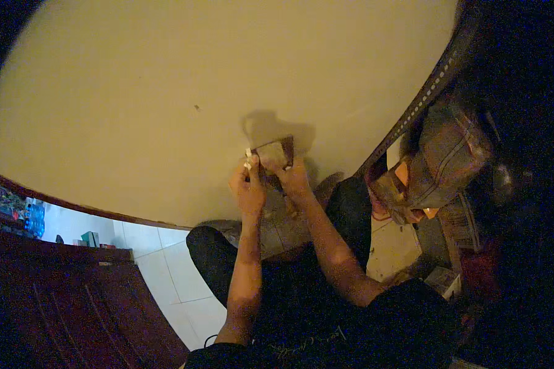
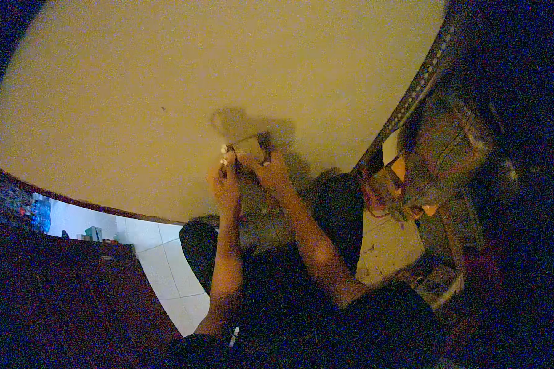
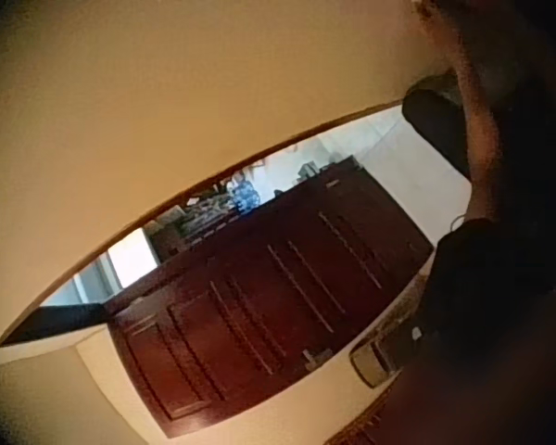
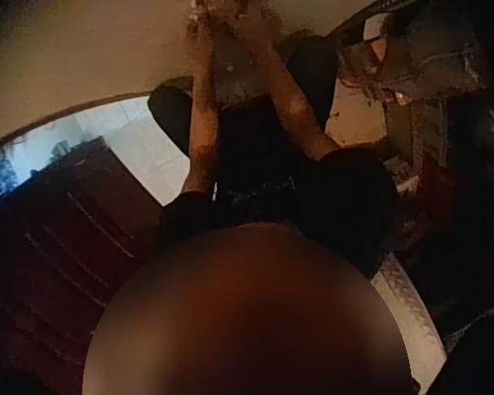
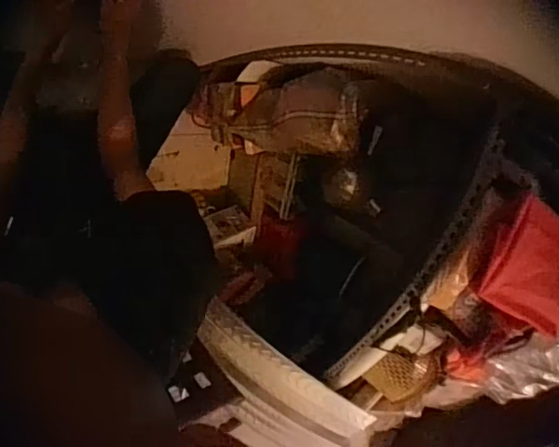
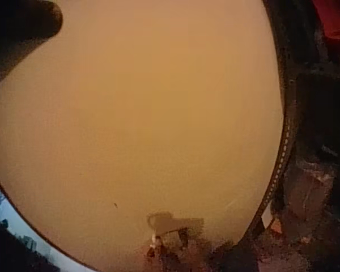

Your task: Repairing a small section of a wall using a putty knife and filler.

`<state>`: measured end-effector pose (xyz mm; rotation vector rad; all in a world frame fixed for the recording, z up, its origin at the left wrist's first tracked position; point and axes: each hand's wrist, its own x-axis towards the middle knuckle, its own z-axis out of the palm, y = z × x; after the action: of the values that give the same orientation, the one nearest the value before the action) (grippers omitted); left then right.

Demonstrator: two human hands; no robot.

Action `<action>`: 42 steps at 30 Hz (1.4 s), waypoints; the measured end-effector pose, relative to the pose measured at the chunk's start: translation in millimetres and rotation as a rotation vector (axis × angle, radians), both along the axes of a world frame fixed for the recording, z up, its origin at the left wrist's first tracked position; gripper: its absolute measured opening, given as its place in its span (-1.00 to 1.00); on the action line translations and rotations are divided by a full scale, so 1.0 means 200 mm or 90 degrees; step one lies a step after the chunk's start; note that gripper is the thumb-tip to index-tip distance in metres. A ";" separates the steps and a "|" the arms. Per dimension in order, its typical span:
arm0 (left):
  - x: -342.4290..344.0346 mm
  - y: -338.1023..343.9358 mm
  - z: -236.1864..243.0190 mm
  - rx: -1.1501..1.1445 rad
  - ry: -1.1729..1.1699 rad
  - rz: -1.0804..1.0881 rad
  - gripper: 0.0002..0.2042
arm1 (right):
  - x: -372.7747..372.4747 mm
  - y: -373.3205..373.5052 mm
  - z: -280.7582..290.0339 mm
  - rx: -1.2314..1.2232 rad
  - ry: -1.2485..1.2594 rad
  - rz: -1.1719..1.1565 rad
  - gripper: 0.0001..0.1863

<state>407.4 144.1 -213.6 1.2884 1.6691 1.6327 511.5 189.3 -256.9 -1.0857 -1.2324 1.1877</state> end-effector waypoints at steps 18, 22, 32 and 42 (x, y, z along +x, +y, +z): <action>-0.02 0.07 -0.02 0.108 0.016 0.028 -0.70 | -0.06 -0.03 -0.05 0.003 -0.075 -0.125 -0.15; 0.03 0.05 0.20 -0.009 0.029 0.013 -0.70 | 0.00 0.13 -0.06 -0.061 -0.086 -0.055 -0.40; 0.00 -0.04 -0.23 0.028 0.089 0.021 -0.70 | 0.05 0.02 -0.44 -0.080 -0.149 0.015 -0.22; -0.05 -0.04 -0.21 0.046 0.162 0.028 -0.71 | 0.00 0.02 -0.30 -0.013 -0.125 -0.007 -0.31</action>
<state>397.6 136.7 -255.9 1.5609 1.8109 1.6228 511.8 193.7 -317.8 -1.2470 -1.3643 1.1067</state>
